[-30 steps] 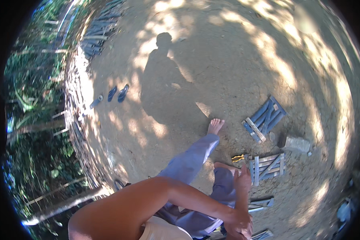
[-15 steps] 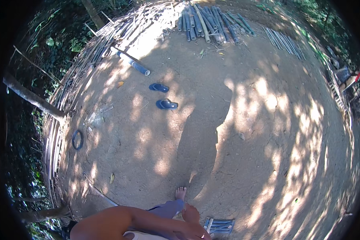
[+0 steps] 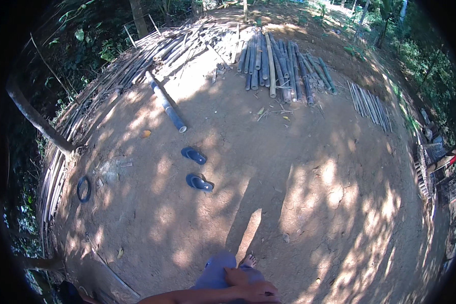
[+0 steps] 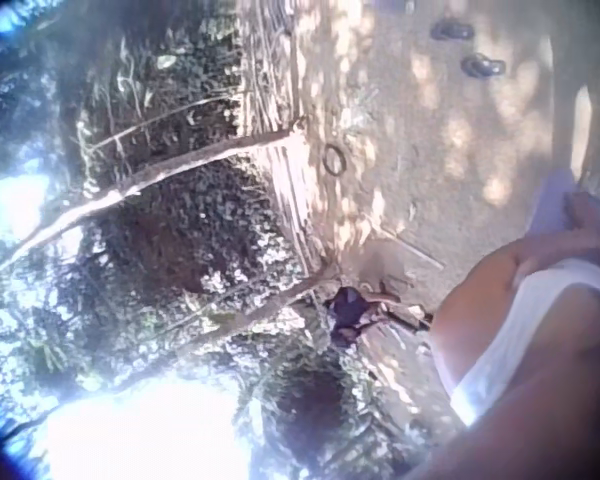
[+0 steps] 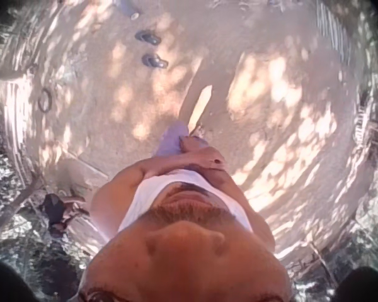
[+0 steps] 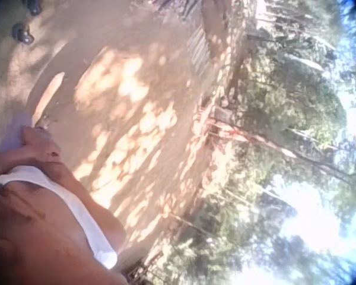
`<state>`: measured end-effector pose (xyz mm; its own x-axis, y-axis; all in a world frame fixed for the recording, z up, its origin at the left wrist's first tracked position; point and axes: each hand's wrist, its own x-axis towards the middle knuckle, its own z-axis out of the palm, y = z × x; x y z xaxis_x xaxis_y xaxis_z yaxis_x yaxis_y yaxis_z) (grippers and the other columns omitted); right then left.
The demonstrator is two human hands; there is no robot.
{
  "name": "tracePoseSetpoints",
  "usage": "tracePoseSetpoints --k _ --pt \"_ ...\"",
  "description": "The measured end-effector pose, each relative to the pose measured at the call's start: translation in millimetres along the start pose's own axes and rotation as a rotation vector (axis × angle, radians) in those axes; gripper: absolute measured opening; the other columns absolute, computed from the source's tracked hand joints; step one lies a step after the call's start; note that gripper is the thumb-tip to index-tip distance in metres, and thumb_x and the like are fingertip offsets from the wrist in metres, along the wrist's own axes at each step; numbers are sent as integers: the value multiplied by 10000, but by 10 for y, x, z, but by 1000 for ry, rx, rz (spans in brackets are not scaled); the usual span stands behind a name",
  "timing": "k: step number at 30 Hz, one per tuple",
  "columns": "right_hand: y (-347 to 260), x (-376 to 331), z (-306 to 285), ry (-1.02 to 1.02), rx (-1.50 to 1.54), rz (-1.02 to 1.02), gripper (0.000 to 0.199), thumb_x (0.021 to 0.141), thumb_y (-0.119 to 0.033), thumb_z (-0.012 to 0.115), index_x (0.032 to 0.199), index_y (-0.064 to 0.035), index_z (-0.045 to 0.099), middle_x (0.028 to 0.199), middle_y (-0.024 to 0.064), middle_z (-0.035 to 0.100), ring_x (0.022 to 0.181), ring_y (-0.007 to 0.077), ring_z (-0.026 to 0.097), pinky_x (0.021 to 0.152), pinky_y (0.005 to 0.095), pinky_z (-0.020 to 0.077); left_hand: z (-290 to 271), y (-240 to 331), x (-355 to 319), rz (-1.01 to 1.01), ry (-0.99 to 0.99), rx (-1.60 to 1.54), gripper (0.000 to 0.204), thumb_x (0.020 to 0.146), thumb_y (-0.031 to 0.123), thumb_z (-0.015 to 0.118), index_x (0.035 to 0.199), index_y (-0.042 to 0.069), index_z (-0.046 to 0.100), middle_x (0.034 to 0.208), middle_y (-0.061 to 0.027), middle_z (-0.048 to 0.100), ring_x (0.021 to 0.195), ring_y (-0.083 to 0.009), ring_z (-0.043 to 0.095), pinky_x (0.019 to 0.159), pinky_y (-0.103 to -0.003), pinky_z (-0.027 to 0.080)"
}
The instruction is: The person saws a length of bamboo into smaller pieces and assembles them into a slatted frame by hand.
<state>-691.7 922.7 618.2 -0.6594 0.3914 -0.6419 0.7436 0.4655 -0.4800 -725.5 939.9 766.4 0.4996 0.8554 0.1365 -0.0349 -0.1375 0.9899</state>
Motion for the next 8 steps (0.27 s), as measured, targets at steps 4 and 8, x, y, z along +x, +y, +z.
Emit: tracePoseSetpoints --k 4,8 --pt "-217 668 -1091 -143 -69 -129 452 1023 -314 485 1423 -119 560 1185 219 718 990 410 729 869 544 575 -1049 -7 543 69 249 68 375 1025 398 611 934 35 631 811 -159 586 761 -321 599 722 -444 484" --pt "263 1882 -1977 -385 -262 -233 538 1023 -334 508 1524 -147 455 1214 235 713 1023 424 724 892 541 574 -2500 177 1476 248 323 -66 346 1032 386 610 1012 42 646 877 -135 610 820 -296 616 743 -430 492"
